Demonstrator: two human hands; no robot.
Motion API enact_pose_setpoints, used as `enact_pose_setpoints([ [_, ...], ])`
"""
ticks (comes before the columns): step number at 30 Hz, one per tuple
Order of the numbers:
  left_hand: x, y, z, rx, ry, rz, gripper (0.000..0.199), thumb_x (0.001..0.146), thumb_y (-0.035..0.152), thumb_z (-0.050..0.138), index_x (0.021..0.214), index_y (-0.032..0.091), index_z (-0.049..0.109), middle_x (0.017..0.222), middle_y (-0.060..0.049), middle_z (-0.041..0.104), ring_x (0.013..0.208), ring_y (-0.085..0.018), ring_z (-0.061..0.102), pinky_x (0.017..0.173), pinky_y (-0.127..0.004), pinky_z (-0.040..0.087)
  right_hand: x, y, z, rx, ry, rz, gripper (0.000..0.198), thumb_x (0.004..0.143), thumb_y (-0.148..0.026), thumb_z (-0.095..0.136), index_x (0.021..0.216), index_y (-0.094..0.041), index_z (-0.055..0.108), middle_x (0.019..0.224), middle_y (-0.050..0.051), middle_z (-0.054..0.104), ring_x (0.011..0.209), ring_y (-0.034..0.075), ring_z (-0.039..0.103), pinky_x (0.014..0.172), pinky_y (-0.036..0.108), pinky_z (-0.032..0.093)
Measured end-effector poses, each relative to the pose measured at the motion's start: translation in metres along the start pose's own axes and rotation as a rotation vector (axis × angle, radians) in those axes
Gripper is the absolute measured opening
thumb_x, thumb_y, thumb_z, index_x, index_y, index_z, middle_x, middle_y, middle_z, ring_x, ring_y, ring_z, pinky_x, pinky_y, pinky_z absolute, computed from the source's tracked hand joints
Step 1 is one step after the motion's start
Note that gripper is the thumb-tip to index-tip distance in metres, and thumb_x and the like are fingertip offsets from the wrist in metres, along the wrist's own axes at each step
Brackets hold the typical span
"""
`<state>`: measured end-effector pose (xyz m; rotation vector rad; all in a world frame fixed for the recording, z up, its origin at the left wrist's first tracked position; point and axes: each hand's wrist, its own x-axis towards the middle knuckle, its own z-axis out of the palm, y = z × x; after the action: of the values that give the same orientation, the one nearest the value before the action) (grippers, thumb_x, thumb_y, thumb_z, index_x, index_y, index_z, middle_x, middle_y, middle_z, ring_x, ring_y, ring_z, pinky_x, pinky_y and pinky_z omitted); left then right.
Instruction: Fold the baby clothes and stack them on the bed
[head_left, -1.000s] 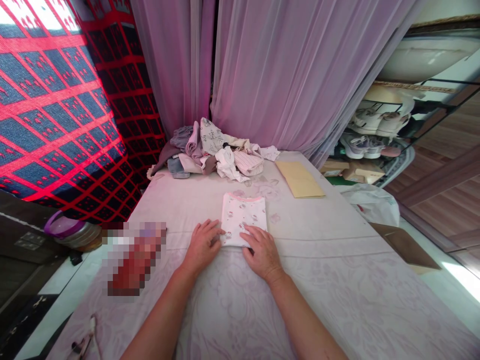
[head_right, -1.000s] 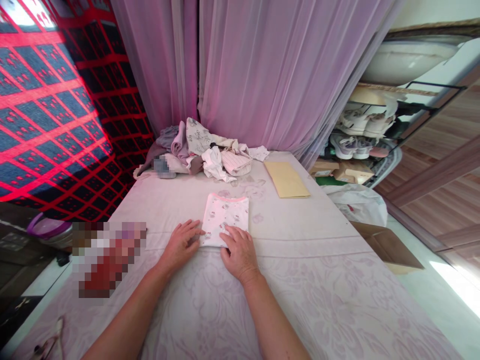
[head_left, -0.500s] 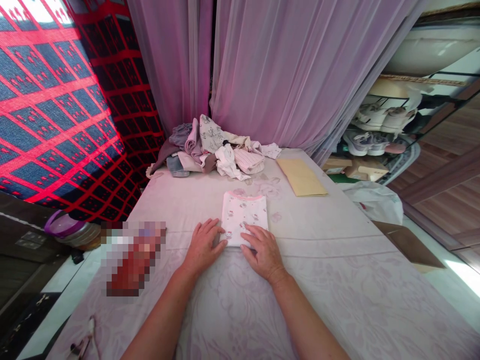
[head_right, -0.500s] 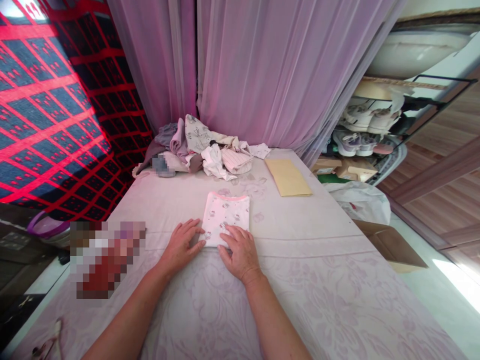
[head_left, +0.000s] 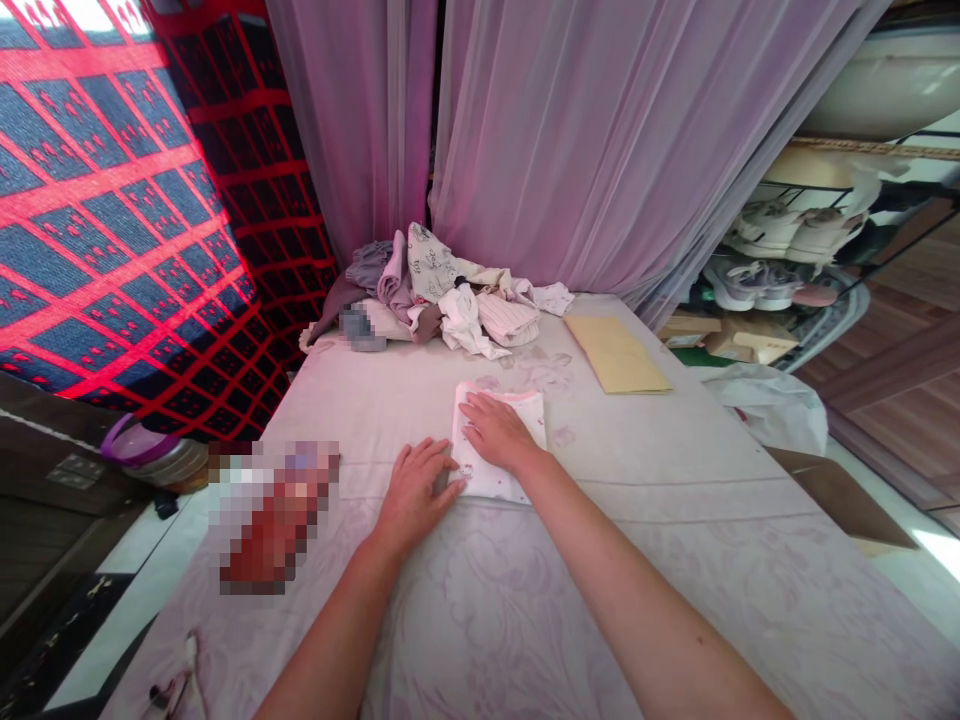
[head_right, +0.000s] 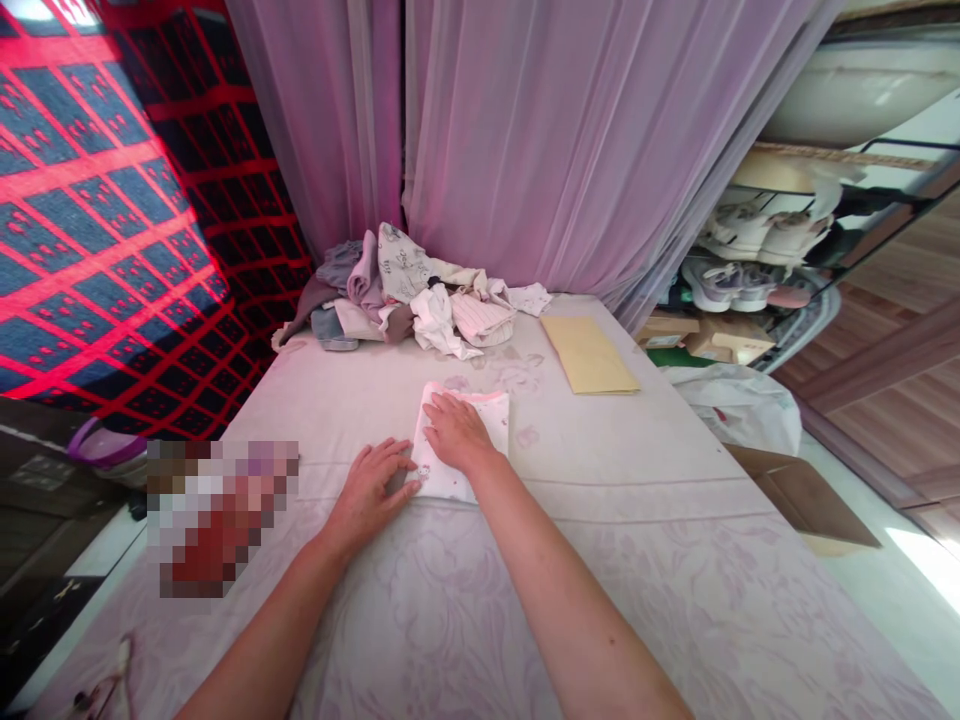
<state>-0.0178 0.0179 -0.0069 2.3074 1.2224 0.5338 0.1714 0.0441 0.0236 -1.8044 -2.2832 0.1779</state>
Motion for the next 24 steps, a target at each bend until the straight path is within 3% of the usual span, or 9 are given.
enact_pose_setpoints([
  [4,0.000,0.000,0.000,-0.012,-0.028,-0.004,0.018,0.082,0.035,0.061,0.097,0.026,0.063,0.139,-0.003,0.053,0.136,-0.026,0.037,0.113,-0.054,0.019,0.016,0.002,0.016,-0.018,-0.032,0.044,0.042,0.093,-0.029,0.042,0.133,-0.018,0.049,0.150,0.010,0.037,0.139,0.022,0.029,0.107,0.043,0.028],
  [8,0.000,-0.001,0.002,-0.027,-0.021,0.000,0.017,0.080,0.034,0.062,0.097,0.028,0.063,0.135,-0.001,0.057,0.136,-0.026,0.037,0.113,-0.055,0.019,0.015,0.004,0.026,-0.021,0.016,0.059,0.042,0.093,-0.031,0.041,0.134,-0.021,0.049,0.151,0.009,0.036,0.139,0.021,0.029,0.109,0.044,0.025],
  [13,-0.001,-0.004,0.004,-0.040,-0.005,0.002,0.018,0.080,0.034,0.062,0.097,0.027,0.063,0.133,-0.002,0.058,0.135,-0.026,0.037,0.113,-0.054,0.019,0.012,0.001,0.023,-0.033,0.041,0.052,0.040,0.093,-0.030,0.044,0.130,-0.020,0.052,0.148,0.010,0.040,0.137,0.022,0.032,0.108,0.045,0.027],
  [17,-0.001,-0.003,0.002,-0.043,-0.010,-0.003,0.020,0.080,0.035,0.063,0.098,0.027,0.062,0.133,-0.002,0.058,0.135,-0.026,0.038,0.113,-0.054,0.019,-0.010,-0.009,0.014,-0.033,0.041,0.068,0.031,0.090,-0.026,0.049,0.118,-0.023,0.061,0.136,0.009,0.054,0.129,0.024,0.043,0.103,0.045,0.034],
  [24,-0.001,-0.001,0.001,-0.034,0.003,-0.002,0.019,0.080,0.036,0.063,0.096,0.026,0.061,0.132,-0.002,0.059,0.134,-0.027,0.039,0.113,-0.054,0.020,-0.064,-0.010,0.020,0.035,0.163,0.124,0.032,0.091,-0.029,0.048,0.120,-0.024,0.062,0.134,0.007,0.056,0.128,0.025,0.045,0.105,0.047,0.033],
])
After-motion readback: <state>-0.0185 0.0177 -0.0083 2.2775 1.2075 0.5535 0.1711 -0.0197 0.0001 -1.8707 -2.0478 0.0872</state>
